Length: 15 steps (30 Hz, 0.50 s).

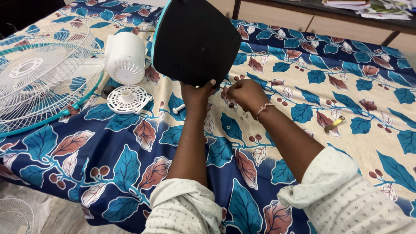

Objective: The person uses a yellow-handled screwdriver to tighten screws on the back of a teal and black fan housing. The person holds the fan housing steady with one hand while turning the screwdriver with the other. The fan housing is placed on a patterned bedsheet with other fan parts nearby.

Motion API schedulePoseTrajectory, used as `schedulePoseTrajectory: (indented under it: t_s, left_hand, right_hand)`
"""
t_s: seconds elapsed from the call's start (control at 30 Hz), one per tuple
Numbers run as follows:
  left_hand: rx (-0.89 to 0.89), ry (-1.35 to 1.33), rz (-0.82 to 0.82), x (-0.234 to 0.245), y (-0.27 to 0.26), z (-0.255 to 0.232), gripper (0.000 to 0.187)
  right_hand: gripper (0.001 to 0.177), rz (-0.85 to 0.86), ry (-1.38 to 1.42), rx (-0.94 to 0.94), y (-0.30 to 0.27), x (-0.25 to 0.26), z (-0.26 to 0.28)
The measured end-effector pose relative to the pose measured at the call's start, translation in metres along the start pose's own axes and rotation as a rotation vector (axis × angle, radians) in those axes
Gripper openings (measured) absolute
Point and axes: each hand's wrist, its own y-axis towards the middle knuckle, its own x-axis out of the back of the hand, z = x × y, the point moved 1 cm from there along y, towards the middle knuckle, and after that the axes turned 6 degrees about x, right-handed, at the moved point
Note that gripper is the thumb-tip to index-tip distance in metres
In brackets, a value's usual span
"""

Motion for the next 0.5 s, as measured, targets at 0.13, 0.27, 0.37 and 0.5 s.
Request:
schedulePoseTrajectory:
  t_s: [0.13,0.27,0.37,0.5]
  left_hand:
    - [-0.002,-0.010,0.026,0.003,0.000,0.004,0.076]
    - [0.054,-0.058,0.038,0.003,0.002,0.011,0.068]
    - [0.118,-0.055,0.014,0.004,0.004,0.014,0.062]
    - [0.165,-0.007,0.010,0.008,0.005,0.018,0.049]
  right_hand:
    - [0.028,-0.085,-0.208,0.169,0.003,0.007,-0.005]
    - [0.029,-0.130,-0.241,0.148,0.006,0.006,-0.016]
    - [0.031,-0.148,-0.246,0.182,0.008,0.001,-0.024]
    - [0.037,-0.148,-0.199,0.141,0.015,-0.008,-0.039]
